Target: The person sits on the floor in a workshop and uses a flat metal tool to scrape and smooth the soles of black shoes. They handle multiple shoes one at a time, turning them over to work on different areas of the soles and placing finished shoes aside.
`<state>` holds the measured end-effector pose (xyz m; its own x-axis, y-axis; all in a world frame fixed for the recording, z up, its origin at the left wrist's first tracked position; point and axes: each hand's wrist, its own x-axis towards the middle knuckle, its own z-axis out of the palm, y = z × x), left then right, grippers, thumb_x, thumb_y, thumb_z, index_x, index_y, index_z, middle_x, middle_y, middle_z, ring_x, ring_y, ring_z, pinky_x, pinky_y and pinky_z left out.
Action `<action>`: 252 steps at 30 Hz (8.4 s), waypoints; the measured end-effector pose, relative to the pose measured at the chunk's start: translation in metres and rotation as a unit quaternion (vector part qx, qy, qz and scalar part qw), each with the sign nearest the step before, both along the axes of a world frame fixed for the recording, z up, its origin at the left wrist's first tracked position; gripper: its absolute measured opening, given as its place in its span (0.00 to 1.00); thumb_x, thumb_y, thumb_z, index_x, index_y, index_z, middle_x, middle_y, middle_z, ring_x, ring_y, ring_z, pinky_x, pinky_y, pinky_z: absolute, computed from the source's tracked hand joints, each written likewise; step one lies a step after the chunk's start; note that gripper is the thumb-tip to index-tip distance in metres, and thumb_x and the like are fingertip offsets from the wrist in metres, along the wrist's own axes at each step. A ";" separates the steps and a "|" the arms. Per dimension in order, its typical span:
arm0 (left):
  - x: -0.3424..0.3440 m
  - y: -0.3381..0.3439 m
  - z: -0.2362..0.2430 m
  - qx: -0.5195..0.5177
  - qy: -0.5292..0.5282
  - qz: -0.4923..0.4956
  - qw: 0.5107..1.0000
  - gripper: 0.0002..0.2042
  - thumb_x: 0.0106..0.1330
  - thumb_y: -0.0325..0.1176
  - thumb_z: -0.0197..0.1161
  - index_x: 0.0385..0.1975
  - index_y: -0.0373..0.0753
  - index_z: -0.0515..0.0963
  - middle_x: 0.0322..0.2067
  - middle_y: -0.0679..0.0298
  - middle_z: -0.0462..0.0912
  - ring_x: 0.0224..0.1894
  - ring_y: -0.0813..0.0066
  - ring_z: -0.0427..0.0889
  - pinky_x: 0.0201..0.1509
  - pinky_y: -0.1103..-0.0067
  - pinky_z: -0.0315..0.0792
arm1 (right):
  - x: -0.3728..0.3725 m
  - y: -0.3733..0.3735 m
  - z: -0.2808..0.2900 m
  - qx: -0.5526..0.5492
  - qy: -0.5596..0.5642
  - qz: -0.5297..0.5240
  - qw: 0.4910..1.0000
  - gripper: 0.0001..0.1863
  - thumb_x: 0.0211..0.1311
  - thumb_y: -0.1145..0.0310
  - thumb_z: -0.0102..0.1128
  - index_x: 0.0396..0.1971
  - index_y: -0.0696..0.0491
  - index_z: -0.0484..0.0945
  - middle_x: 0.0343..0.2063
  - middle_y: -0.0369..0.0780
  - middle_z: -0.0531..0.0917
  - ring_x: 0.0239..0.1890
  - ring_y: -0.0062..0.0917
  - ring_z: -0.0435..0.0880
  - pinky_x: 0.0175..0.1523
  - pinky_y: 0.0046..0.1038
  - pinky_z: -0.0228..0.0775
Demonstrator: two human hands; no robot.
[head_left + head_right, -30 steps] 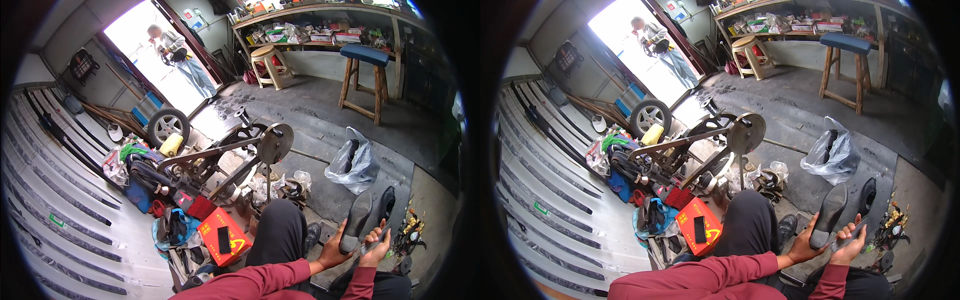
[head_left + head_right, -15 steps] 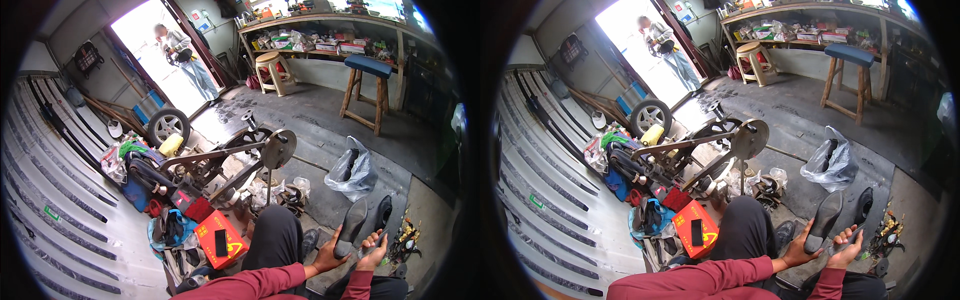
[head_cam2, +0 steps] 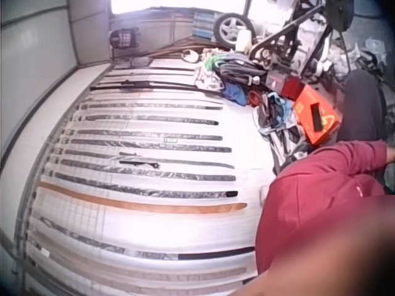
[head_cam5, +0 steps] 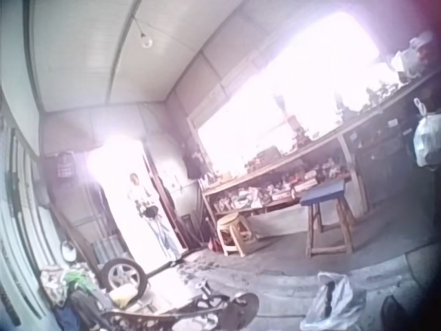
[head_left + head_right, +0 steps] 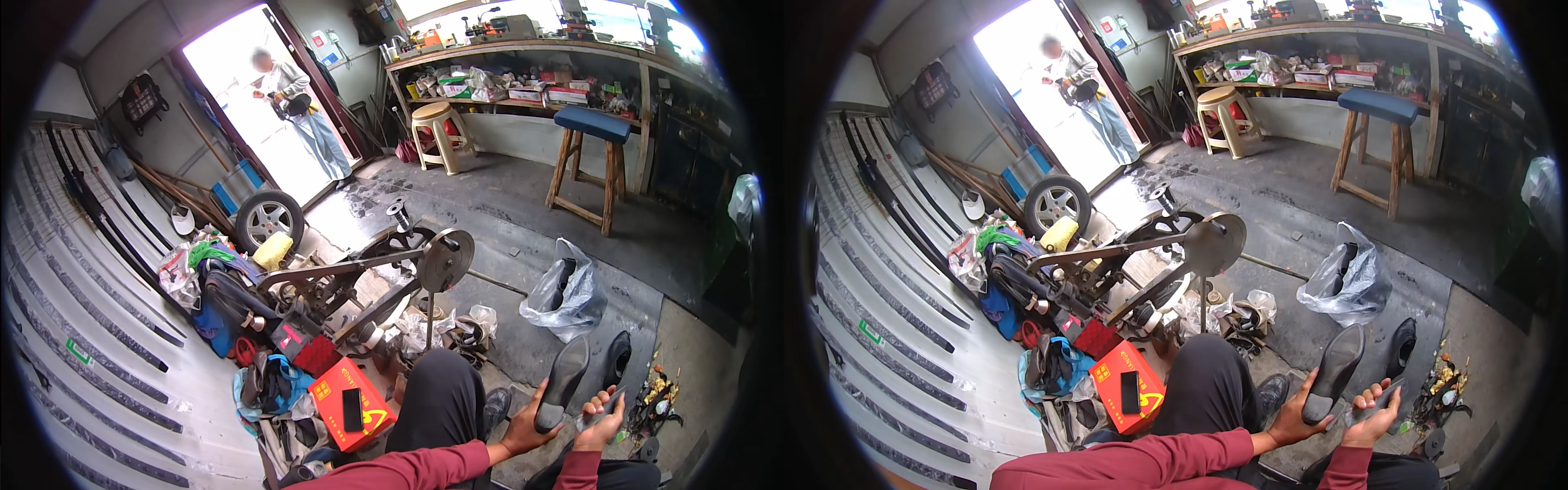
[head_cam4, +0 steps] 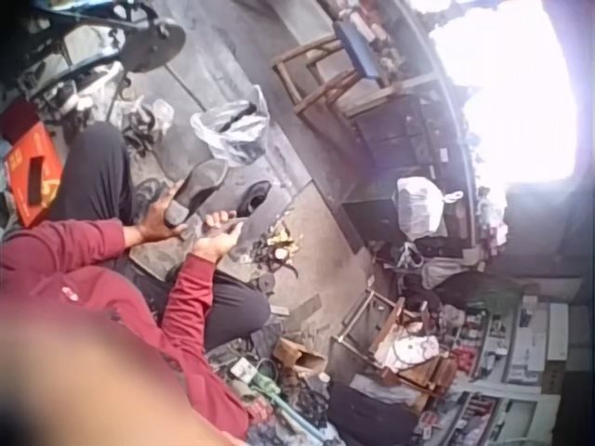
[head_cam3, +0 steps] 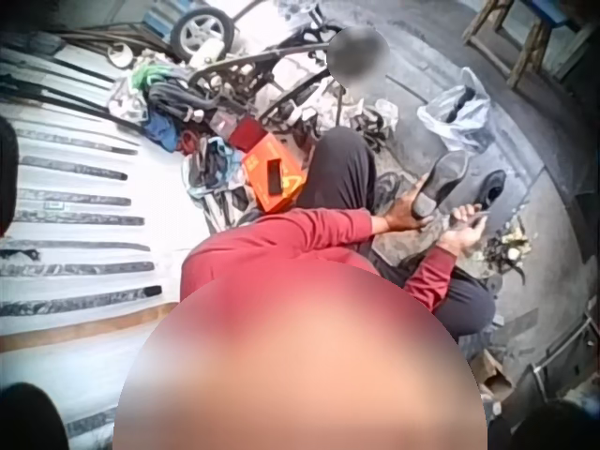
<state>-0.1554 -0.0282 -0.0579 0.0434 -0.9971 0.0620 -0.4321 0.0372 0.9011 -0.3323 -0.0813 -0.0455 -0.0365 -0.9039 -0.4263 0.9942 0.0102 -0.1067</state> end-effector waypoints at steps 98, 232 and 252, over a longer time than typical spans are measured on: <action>0.000 -0.005 -0.006 -0.112 -0.001 0.012 0.994 0.57 0.57 0.43 0.78 0.81 0.44 0.44 0.58 0.43 0.81 0.45 0.40 0.87 0.46 0.60 0.81 | 0.007 0.003 0.003 0.011 0.065 -0.005 0.998 0.20 0.80 0.48 0.49 0.49 0.49 0.79 0.27 0.32 0.73 0.22 0.17 0.69 0.27 0.24 0.64; 0.074 0.012 -0.061 0.300 0.287 -0.140 0.899 0.38 0.73 0.54 0.64 0.72 0.32 0.62 0.66 0.57 0.71 0.62 0.66 0.75 0.66 0.71 0.70 | 0.074 -0.025 0.051 0.098 0.018 -0.053 0.994 0.20 0.81 0.49 0.54 0.35 0.51 0.73 0.19 0.28 0.65 0.17 0.13 0.61 0.22 0.20 0.55; 0.070 0.013 -0.054 0.043 -0.123 -0.257 0.958 0.59 0.63 0.27 0.76 0.80 0.36 0.30 0.59 0.54 0.76 0.57 0.64 0.80 0.64 0.70 0.72 | 0.075 -0.025 0.058 0.096 0.136 -0.047 0.985 0.23 0.82 0.47 0.52 0.31 0.51 0.70 0.18 0.27 0.61 0.16 0.11 0.57 0.22 0.20 0.48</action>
<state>-0.0852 -0.0155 -0.1122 -0.4595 -0.8849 -0.0760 -0.5766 0.2321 0.7833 -0.2576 -0.1060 0.0126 -0.2535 -0.7942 -0.5523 0.9265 -0.0350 -0.3748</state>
